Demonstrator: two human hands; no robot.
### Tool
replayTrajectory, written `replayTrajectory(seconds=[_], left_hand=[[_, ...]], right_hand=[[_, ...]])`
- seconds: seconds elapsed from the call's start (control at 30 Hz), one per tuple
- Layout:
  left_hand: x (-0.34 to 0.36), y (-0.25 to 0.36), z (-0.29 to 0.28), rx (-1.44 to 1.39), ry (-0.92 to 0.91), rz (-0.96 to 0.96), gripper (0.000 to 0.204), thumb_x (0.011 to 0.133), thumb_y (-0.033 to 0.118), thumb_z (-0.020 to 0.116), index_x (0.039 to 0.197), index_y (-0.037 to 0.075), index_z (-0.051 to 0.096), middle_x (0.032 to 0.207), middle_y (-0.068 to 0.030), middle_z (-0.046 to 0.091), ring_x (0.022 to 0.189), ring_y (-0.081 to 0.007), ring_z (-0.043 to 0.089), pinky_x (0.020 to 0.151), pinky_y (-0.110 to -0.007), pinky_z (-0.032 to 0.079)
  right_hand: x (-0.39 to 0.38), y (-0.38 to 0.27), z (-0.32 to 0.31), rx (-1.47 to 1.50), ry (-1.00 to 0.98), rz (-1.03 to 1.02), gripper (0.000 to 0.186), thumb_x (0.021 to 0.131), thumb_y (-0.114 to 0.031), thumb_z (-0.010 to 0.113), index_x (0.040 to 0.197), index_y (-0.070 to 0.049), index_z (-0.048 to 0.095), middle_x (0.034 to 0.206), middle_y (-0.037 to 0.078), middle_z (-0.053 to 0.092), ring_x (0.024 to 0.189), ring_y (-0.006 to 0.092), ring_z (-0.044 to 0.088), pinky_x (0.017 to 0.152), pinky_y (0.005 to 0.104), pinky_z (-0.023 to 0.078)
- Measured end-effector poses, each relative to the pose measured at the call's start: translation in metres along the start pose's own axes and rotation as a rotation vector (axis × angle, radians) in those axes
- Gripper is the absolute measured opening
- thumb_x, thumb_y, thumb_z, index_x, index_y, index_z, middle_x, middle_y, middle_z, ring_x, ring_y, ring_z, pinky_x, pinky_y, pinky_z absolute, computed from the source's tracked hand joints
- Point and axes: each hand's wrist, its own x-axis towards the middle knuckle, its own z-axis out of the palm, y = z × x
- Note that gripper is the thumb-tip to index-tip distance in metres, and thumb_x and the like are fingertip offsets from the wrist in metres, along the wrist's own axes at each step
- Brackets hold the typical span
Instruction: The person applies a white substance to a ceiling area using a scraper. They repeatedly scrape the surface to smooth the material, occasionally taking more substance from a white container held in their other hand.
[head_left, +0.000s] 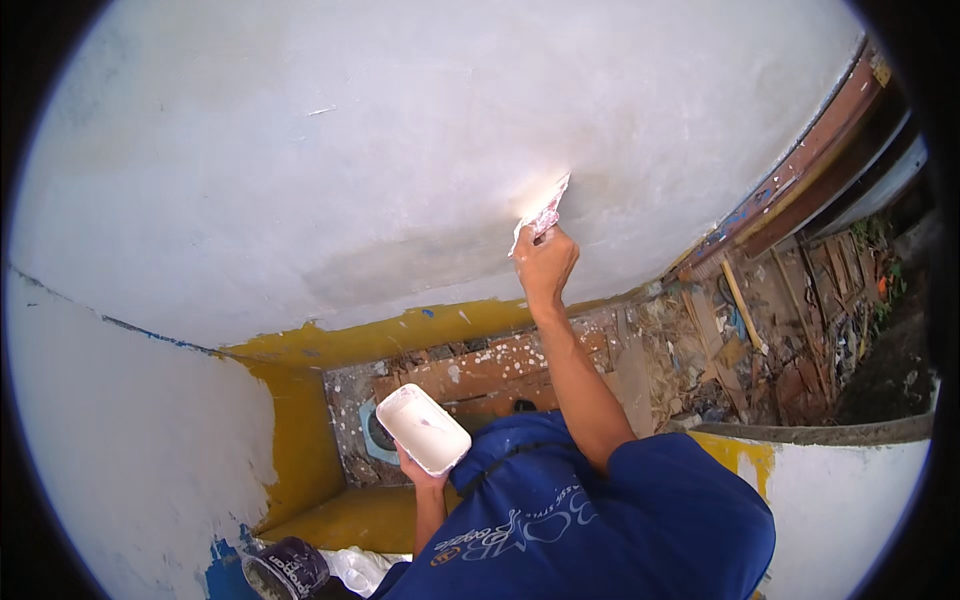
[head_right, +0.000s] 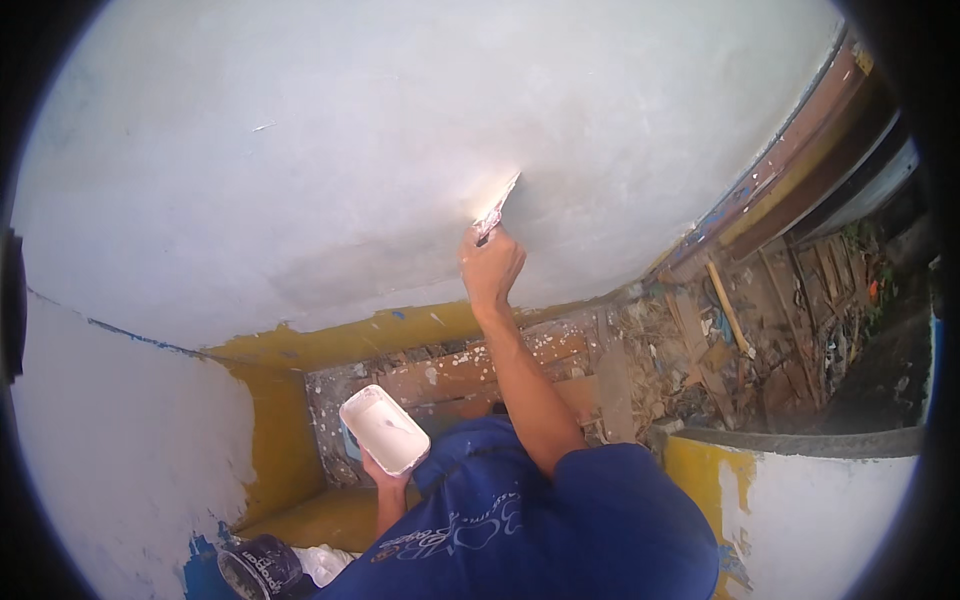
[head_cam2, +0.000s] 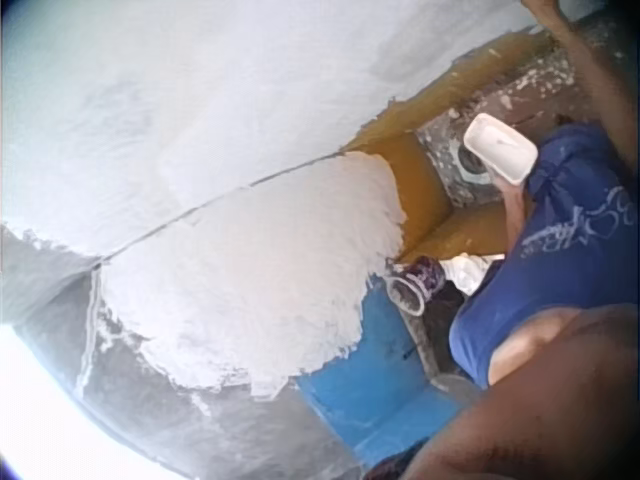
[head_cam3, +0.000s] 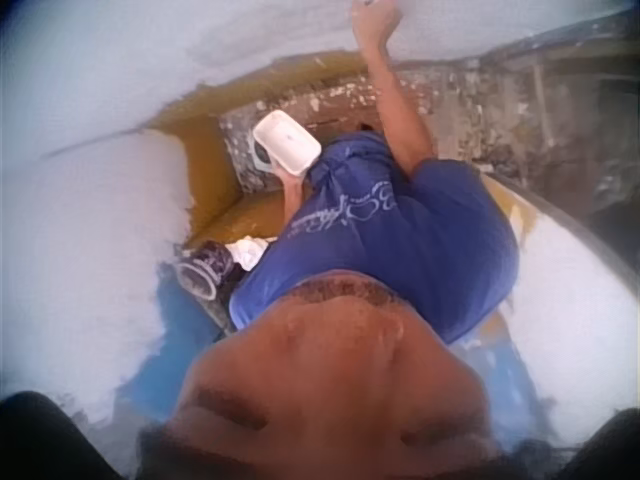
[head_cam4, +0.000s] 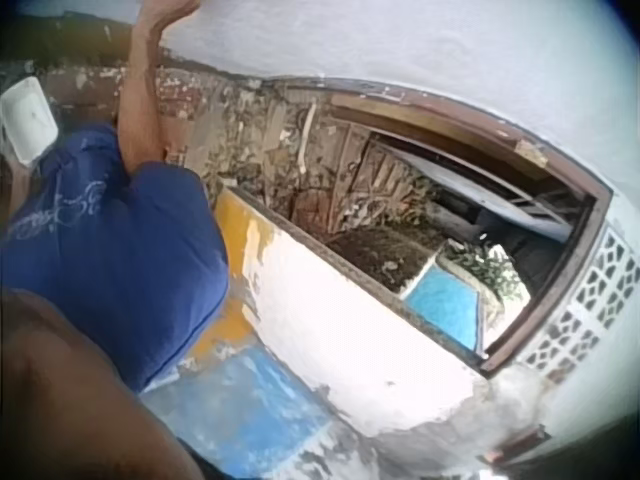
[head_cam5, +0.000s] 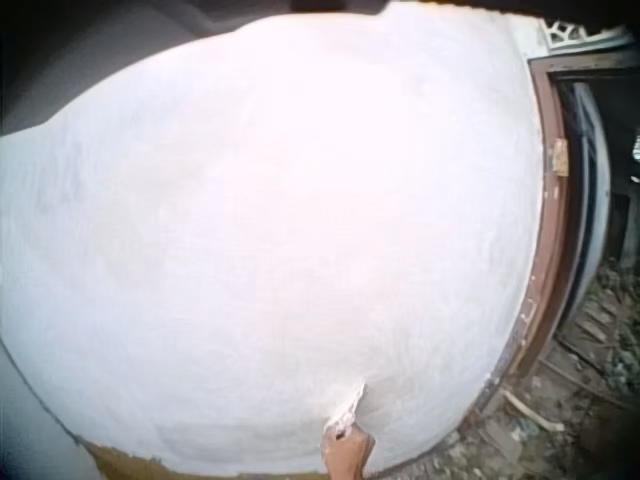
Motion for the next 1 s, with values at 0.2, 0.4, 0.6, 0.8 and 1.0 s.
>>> replayTrajectory(seconds=[0.2, 0.4, 0.6, 0.8, 1.0], left_hand=[[-0.005, 0.002, 0.023, 0.05, -0.019, 0.038, 0.049, 0.091, 0.041, 0.034, 0.128, 0.009, 0.041, 0.118, -0.0103, 0.052, 0.106, -0.0293, 0.054, 0.089, -0.048, 0.046], [0.003, 0.005, 0.001, 0.045, 0.018, 0.032, 0.049, 0.092, 0.041, 0.034, 0.127, 0.009, 0.042, 0.117, -0.01, 0.053, 0.105, -0.0287, 0.054, 0.089, -0.047, 0.046], [0.004, 0.001, 0.008, 0.022, 0.004, 0.004, 0.049, 0.092, 0.042, 0.035, 0.128, 0.009, 0.042, 0.118, -0.0102, 0.052, 0.106, -0.0291, 0.054, 0.089, -0.047, 0.046], [0.0, 0.001, 0.018, 0.057, -0.007, -0.047, 0.049, 0.092, 0.042, 0.034, 0.128, 0.009, 0.041, 0.118, -0.0105, 0.052, 0.107, -0.03, 0.053, 0.09, -0.048, 0.045], [0.012, -0.001, -0.001, 0.018, -0.001, -0.045, 0.049, 0.092, 0.043, 0.035, 0.128, 0.01, 0.042, 0.117, -0.0097, 0.053, 0.106, -0.029, 0.054, 0.089, -0.048, 0.045]], right_hand=[[-0.013, -0.033, 0.003, 0.12, -0.155, 0.011, 0.02, 0.073, -0.011, 0.057, 0.06, 0.005, 0.056, 0.048, 0.021, 0.049, 0.046, 0.0389, 0.05, 0.048, 0.0419, 0.04], [-0.015, -0.017, -0.036, 0.23, -0.046, 0.086, 0.019, 0.074, -0.008, 0.055, 0.061, 0.006, 0.056, 0.05, 0.018, 0.053, 0.044, 0.0325, 0.053, 0.047, 0.0396, 0.04], [0.024, 0.021, -0.008, -0.23, 0.013, 0.008, 0.02, 0.075, -0.012, 0.056, 0.065, 0.005, 0.058, 0.057, 0.023, 0.057, 0.056, 0.0394, 0.058, 0.059, 0.047, 0.044], [-0.022, -0.051, 0.017, -0.064, -0.209, -0.062, 0.019, 0.074, -0.013, 0.058, 0.065, 0.003, 0.057, 0.057, 0.023, 0.056, 0.056, 0.0416, 0.056, 0.057, 0.0466, 0.044], [-0.052, 0.013, -0.043, 0.183, -0.106, 0.056, 0.02, 0.074, -0.009, 0.054, 0.061, 0.006, 0.053, 0.048, 0.017, 0.05, 0.041, 0.0281, 0.049, 0.047, 0.0399, 0.039]])
